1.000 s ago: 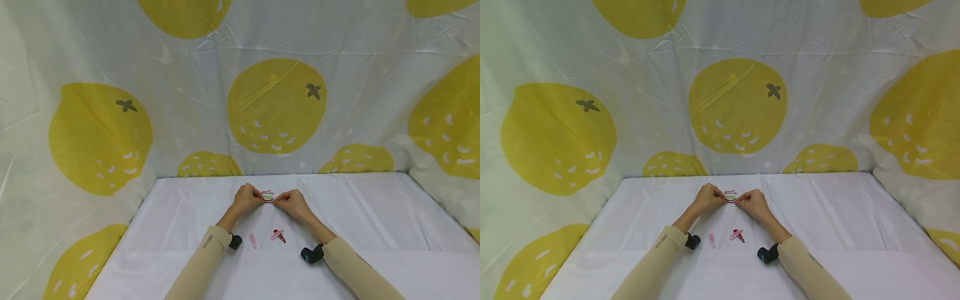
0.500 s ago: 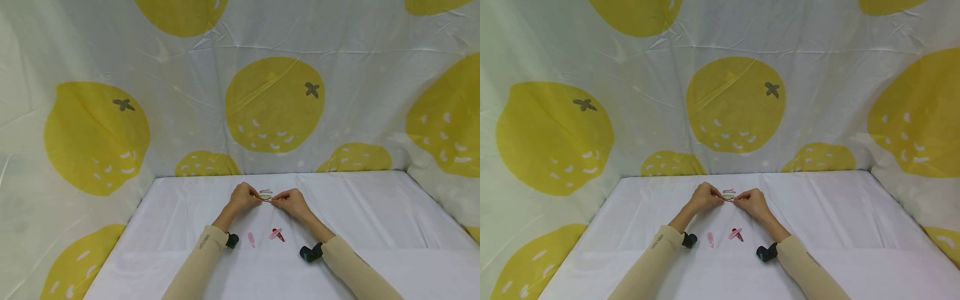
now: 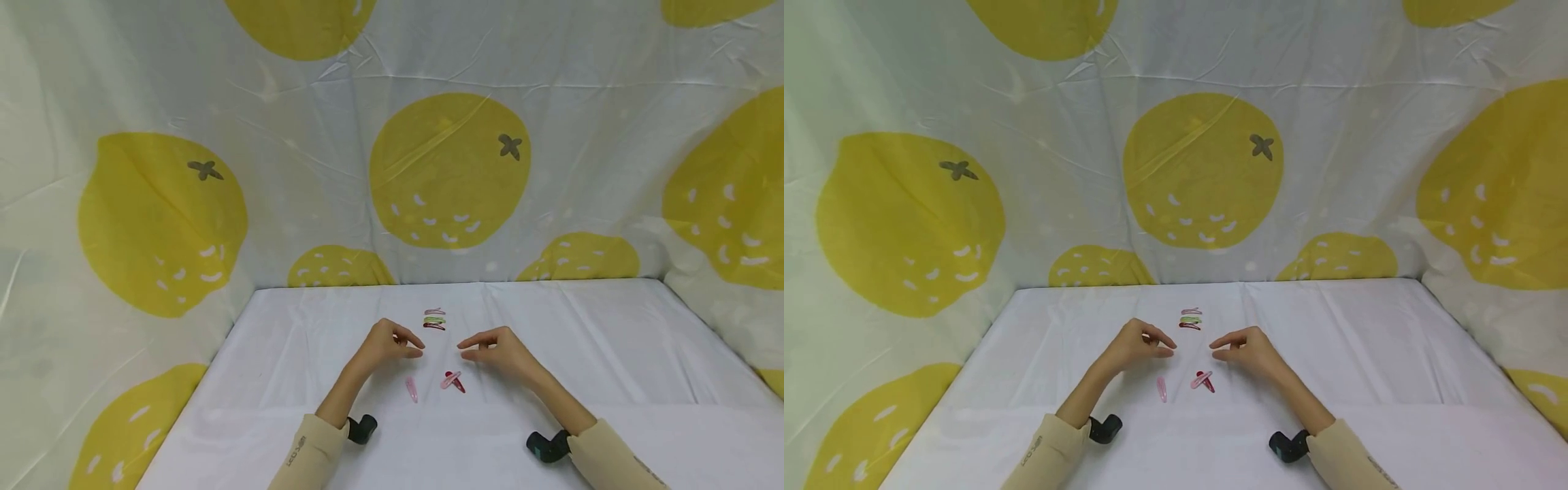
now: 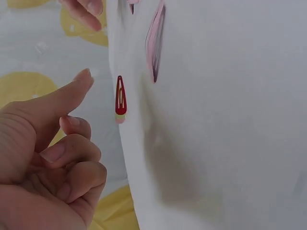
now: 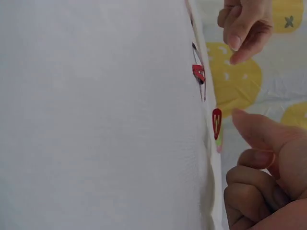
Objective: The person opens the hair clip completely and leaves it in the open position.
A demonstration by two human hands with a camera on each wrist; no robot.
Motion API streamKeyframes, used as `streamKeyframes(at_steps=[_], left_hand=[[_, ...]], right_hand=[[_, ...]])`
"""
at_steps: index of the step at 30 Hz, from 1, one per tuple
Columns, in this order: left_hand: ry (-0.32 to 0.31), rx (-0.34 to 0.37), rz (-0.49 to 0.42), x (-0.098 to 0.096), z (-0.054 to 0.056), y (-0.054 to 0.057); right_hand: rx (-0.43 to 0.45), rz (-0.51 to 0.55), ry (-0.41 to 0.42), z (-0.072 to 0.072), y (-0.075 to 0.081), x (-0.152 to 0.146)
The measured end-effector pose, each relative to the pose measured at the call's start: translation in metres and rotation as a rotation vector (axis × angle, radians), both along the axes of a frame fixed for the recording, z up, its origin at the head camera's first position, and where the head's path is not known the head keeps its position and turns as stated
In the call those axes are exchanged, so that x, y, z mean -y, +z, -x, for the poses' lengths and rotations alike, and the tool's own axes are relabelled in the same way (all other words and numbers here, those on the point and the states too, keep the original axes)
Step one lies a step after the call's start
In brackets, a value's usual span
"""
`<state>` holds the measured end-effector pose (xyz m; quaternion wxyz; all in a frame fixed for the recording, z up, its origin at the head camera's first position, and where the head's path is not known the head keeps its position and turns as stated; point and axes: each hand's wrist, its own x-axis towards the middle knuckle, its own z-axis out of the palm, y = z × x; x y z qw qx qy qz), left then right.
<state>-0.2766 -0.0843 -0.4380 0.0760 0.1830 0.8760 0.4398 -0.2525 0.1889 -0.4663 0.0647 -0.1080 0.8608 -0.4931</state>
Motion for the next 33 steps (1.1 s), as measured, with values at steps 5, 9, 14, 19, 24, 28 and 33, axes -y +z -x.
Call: streamKeyframes(at_steps=[5,9,14,19,24,28,33], left_hand=[[-0.011,0.062,0.024,-0.002,-0.021,-0.005],[-0.024,0.079,0.033,-0.005,-0.030,-0.011],[-0.046,0.071,0.026,-0.010,-0.034,-0.016],[-0.038,0.078,0.035,-0.013,-0.035,-0.016],[-0.038,0.078,0.027,-0.014,-0.036,-0.016],[-0.041,0.093,0.018,-0.015,-0.037,-0.016],[-0.052,0.104,-0.011,-0.015,-0.037,-0.016]], right_hand=[[-0.029,0.025,0.162,-0.014,-0.008,-0.002],[-0.077,0.040,0.241,-0.016,-0.015,0.003],[-0.080,0.035,0.232,-0.017,-0.016,0.009],[-0.076,0.005,0.220,-0.018,-0.013,0.011],[-0.042,-0.002,0.218,-0.018,-0.013,0.015],[-0.018,0.009,0.215,-0.018,-0.012,0.017],[-0.020,0.031,0.227,-0.019,-0.012,0.019]])
